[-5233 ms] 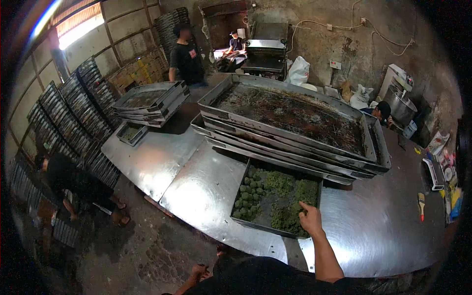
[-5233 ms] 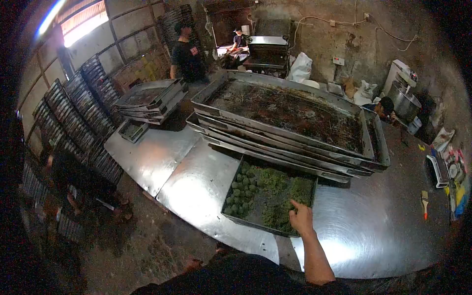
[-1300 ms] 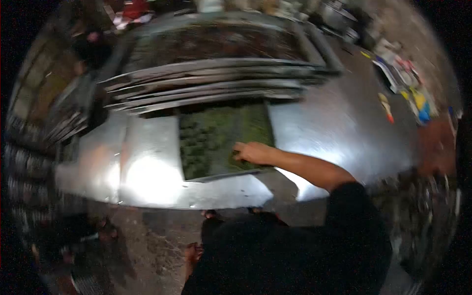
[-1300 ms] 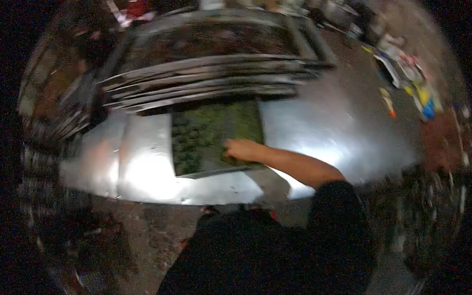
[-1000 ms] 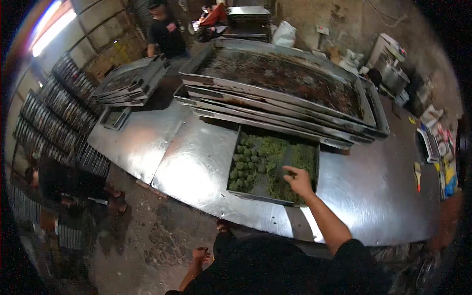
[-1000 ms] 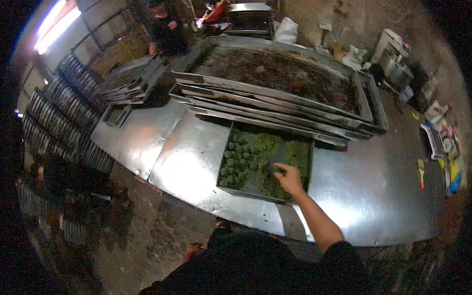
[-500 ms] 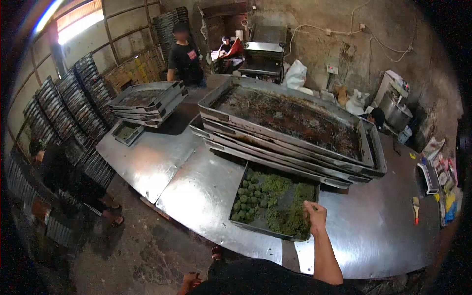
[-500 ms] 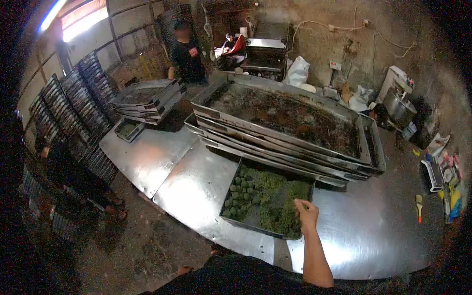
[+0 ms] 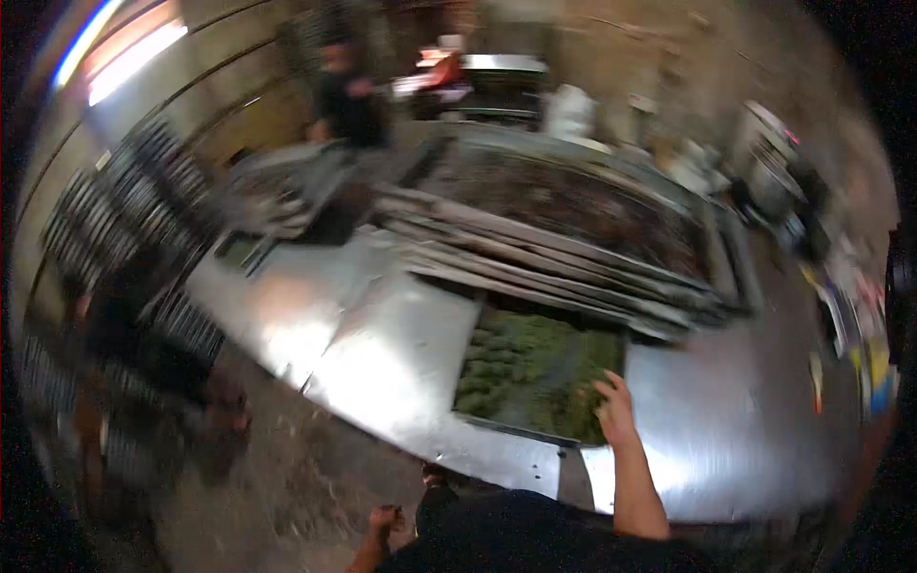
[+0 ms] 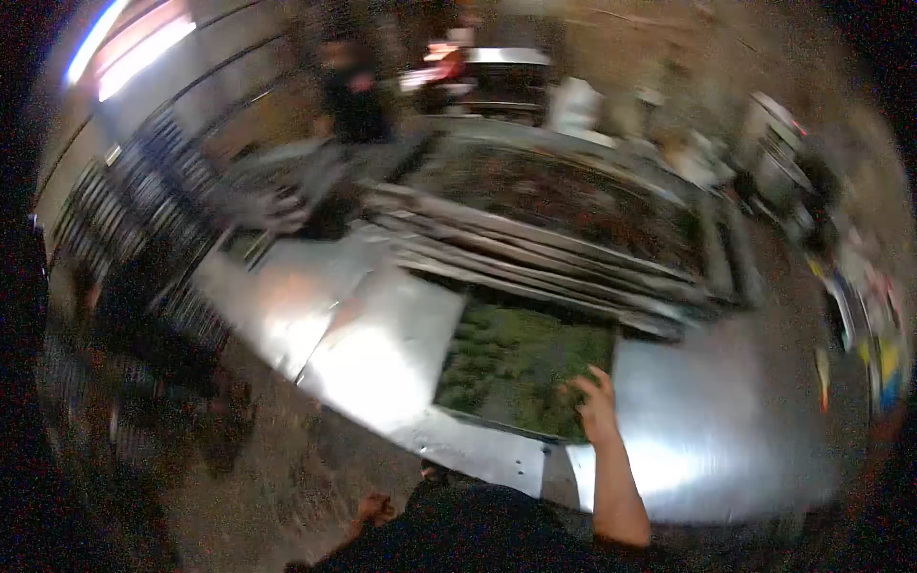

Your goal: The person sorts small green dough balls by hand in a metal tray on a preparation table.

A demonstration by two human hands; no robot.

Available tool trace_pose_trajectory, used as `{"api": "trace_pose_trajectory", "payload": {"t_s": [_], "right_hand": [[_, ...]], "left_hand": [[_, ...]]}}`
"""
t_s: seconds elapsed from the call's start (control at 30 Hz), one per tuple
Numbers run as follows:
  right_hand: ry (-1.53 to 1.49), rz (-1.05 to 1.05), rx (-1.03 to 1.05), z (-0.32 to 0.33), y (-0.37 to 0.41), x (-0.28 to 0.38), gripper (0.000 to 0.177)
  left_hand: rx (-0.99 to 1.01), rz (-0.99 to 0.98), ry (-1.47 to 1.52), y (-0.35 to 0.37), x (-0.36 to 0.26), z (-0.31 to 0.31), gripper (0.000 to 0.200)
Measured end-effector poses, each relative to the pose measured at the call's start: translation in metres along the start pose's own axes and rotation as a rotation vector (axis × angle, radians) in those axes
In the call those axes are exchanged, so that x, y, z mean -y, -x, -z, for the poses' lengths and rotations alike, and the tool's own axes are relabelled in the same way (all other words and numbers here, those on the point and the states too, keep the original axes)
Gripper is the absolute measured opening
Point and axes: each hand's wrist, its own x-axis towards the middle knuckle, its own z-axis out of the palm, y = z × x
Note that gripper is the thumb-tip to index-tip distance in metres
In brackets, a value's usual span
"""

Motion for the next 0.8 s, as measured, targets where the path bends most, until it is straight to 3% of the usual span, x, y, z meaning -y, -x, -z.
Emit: {"api": "trace_pose_trajectory", "payload": {"t_s": [0.03,0.07,0.17,0.27,0.3,0.33,0.37,0.4,0.43,0.47,0.53,0.57,0.6,0.67,0.7,0.77,0.8], "right_hand": [[0.147,-0.027,0.029,-0.005,0.005,0.012,0.039],[0.05,0.021,-0.038,-0.013,0.011,0.015,0.042],[0.28,0.087,-0.184,0.004,0.031,0.014,0.035],[0.569,0.179,-0.042,0.0,0.034,0.005,0.035],[0.724,0.301,-0.059,0.004,0.034,0.001,0.034],[0.768,0.265,-0.108,0.001,0.04,0.004,0.033],[0.871,0.437,-0.096,0.012,0.033,-0.008,0.036],[0.878,0.357,-0.13,0.016,0.028,-0.015,0.042],[0.991,0.502,-0.112,0.021,0.026,-0.016,0.047],[0.999,0.519,-0.078,0.02,0.025,-0.012,0.047],[1.236,0.298,-0.067,0.01,0.035,0.007,0.054],[1.202,0.468,-0.15,0.011,0.034,0.001,0.042],[1.205,0.485,-0.134,0.011,0.032,0.004,0.042],[1.139,0.384,-0.225,0.007,0.029,0.013,0.033],[0.948,0.411,-0.305,0.001,0.03,0.015,0.055],[0.829,0.394,-0.333,-0.003,0.027,0.015,0.059],[0.711,0.364,-0.375,-0.001,0.025,0.013,0.064]], "left_hand": [[-0.44,-0.068,-0.584,0.007,-0.073,-0.039,0.048],[-0.33,-0.026,-0.737,-0.016,-0.097,-0.045,0.048],[-0.098,0.225,-1.02,-0.041,-0.117,-0.05,0.046],[-0.29,0.292,-0.867,0.002,-0.116,0.003,0.045],[-0.352,0.287,-0.784,0.006,-0.111,0.008,0.045],[-0.395,0.281,-0.693,0.006,-0.1,0.008,0.045],[-0.429,0.279,-0.602,0.002,-0.084,0.009,0.044],[-0.454,0.28,-0.518,-0.003,-0.07,0.007,0.044],[-0.473,0.28,-0.438,-0.011,-0.057,0.006,0.044],[-0.488,0.283,-0.362,-0.017,-0.043,0.006,0.043],[-0.512,0.29,-0.225,-0.033,-0.022,0.009,0.043],[-0.52,0.293,-0.164,-0.045,-0.015,0.008,0.043],[-0.52,0.28,-0.145,-0.048,-0.012,0.015,0.043],[0.842,0.122,0.804,-0.051,-0.004,0.038,0.035],[0.846,0.102,0.81,-0.063,-0.002,0.033,0.035],[-0.273,0.075,1.533,-0.076,0.0,0.024,0.028],[-0.272,0.064,1.548,-0.075,0.001,0.024,0.028]]}}
